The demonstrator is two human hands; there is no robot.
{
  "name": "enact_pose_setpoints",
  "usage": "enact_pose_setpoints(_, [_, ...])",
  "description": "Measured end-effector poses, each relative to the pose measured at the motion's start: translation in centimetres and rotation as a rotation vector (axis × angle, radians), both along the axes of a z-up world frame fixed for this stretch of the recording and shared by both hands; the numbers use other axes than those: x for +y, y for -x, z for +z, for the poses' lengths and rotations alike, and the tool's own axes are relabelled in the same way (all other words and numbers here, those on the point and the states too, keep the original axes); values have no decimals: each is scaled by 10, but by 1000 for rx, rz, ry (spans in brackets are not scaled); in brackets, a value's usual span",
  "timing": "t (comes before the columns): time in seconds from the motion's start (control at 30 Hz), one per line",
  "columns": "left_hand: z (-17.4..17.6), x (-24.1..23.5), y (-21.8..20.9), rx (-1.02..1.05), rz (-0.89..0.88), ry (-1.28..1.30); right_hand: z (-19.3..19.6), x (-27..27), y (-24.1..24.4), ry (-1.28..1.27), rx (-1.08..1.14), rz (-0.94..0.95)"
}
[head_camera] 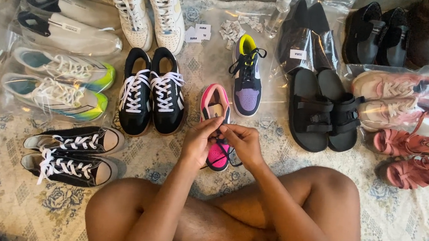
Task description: The person sits on a rug surrounded by various shoes and laces a pink and black sneaker. They thread the black laces through the eyelets, pull them tight, and tie a knot.
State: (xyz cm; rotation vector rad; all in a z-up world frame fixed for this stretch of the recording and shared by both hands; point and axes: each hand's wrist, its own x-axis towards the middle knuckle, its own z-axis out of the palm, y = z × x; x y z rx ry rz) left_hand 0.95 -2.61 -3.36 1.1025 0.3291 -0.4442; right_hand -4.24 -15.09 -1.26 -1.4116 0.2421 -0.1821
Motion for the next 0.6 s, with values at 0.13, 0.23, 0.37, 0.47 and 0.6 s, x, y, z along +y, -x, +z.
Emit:
enact_pose_setpoints(0.13, [14,15,-8,-19,68,68,-1,-14,-1,86,-2,124])
enact_pose_setpoints(0.23, [31,35,-20,-76,144,135,4,-26,1,95,-7,283])
enact_pose_setpoints(0.37, [47,73,-43,-213,224,391,19,-42,6,109,-14,593])
enact_pose_setpoints(0.47, [62,112,-57,-349,280,604,22,-51,5,134,39,840])
enact_pose_setpoints(0.6, [59,178,-78,-664,318,642,20,-46,2,205,23,987])
